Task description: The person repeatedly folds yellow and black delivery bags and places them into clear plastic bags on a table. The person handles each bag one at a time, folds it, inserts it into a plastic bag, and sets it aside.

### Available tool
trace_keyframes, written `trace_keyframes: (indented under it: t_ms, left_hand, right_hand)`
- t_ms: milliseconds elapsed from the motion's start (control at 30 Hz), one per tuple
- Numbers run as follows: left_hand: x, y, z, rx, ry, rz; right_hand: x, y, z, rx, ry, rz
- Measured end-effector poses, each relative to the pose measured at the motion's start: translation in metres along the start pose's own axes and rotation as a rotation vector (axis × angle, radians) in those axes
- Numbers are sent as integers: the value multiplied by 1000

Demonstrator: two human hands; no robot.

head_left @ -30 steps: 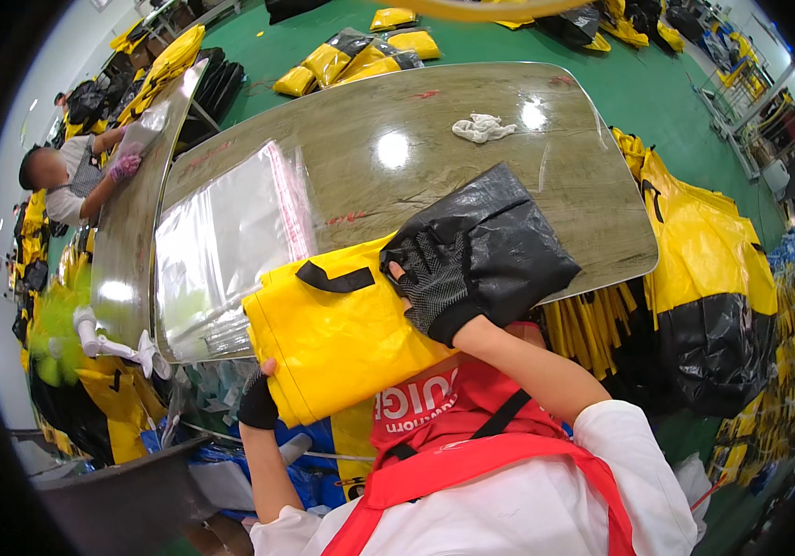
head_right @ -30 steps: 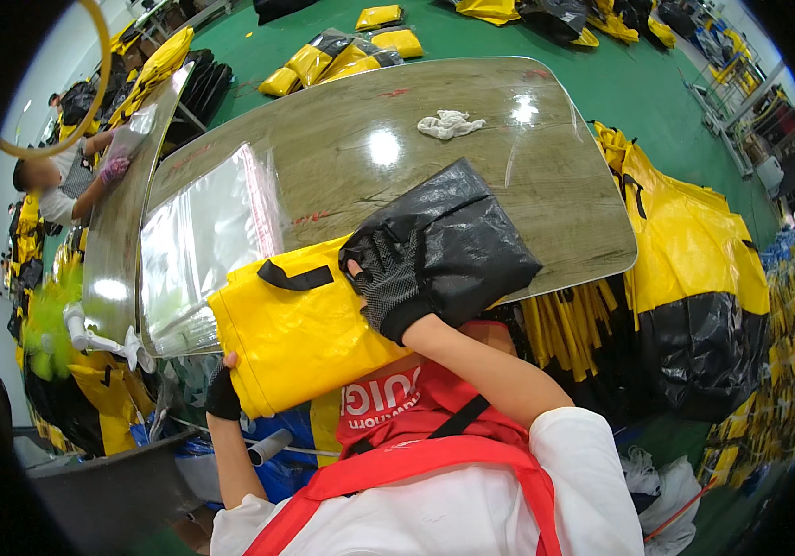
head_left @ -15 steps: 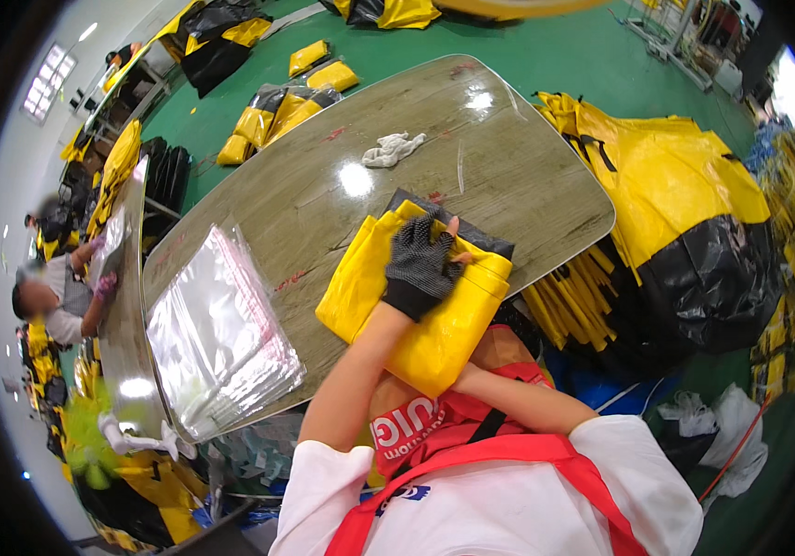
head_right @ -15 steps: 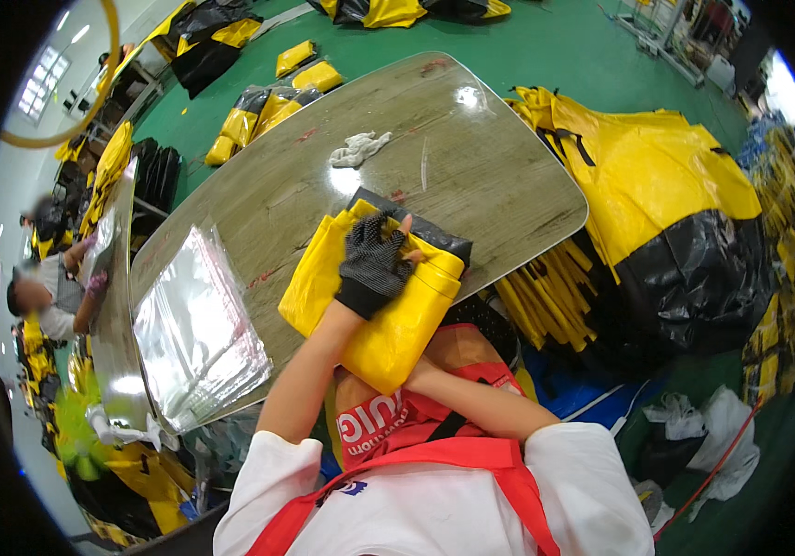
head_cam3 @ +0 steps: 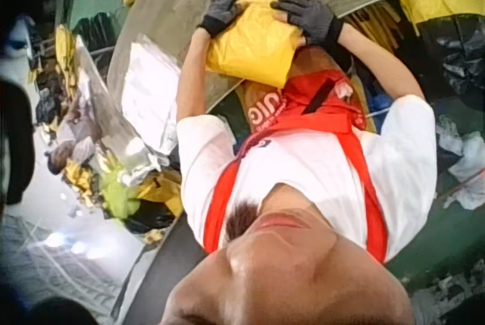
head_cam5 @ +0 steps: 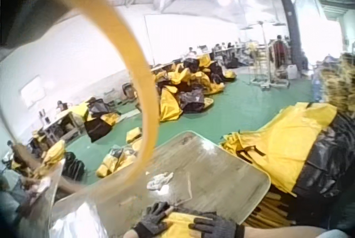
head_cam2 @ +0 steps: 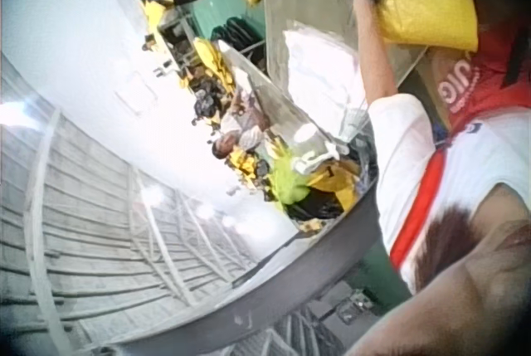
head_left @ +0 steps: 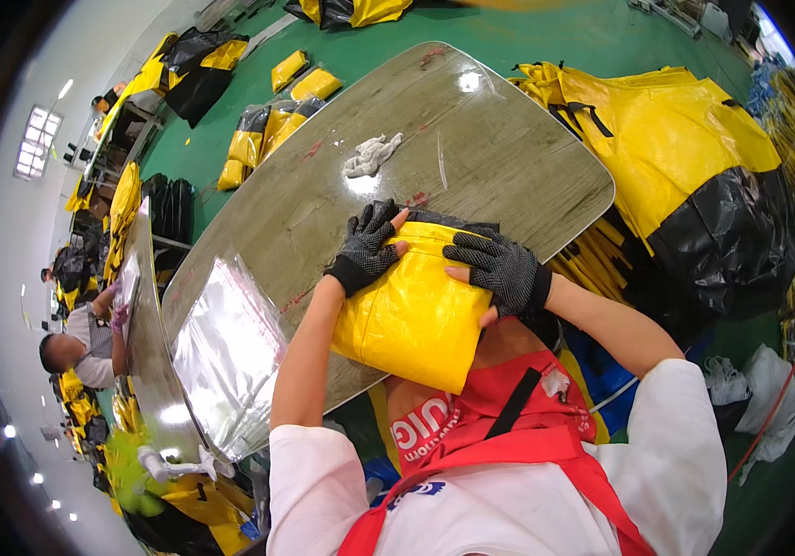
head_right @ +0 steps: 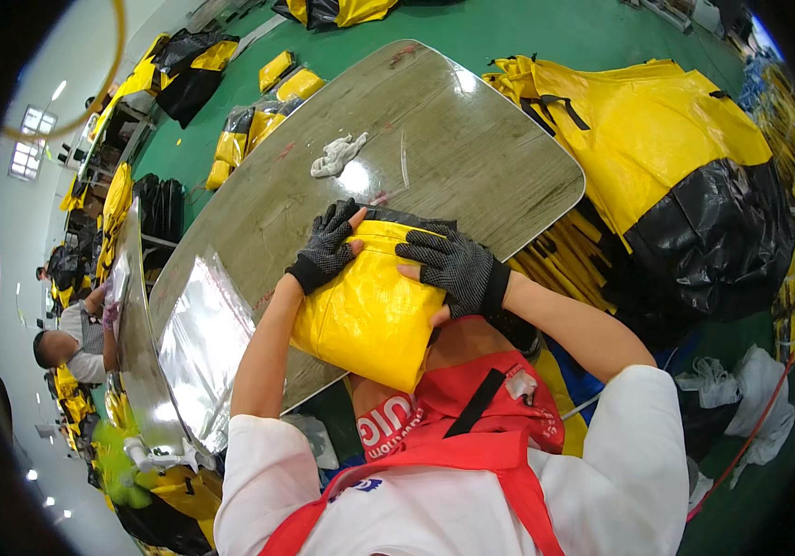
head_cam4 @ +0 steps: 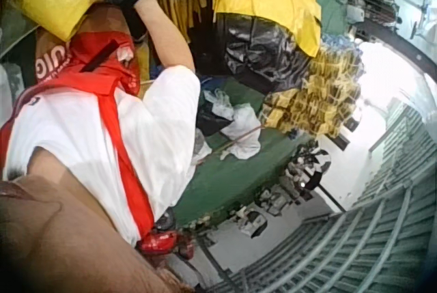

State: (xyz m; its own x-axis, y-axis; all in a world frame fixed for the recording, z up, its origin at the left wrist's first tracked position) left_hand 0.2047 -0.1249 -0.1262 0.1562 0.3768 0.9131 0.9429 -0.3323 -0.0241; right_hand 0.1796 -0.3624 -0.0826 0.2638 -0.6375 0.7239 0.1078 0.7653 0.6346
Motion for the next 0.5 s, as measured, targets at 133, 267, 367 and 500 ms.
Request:
trace_keyframes:
  t_ms: [133, 267, 367, 500]
  left_hand:
    - [-24, -48, -16, -55, -219, 32]
    - [-15, -124, -47, 136, -1823, 334]
    - [4, -128, -58, 317, -1192, -342]
    - [-25, -86, -38, 692, -732, -455]
  right_hand:
    - [-9, -50, 17, 191, -135, -22]
    - [26, -27, 11, -289, 61, -179]
    - [-4, -44, -4, -599, -23, -99]
    - [3, -47, -18, -1076, 1017, -533]
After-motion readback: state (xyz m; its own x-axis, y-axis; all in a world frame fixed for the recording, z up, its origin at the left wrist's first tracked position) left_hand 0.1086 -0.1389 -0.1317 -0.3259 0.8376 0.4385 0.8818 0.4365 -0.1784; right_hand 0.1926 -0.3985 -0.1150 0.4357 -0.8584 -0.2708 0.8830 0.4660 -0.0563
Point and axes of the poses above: each hand's wrist, its own y-axis towards the middle knuckle, its own x-axis out of the back of the hand, z = x × y, the point moved 5 cm from there along y, towards the middle knuckle, and after that the axes turned 6 degrees about x, right-handed, at the moved point
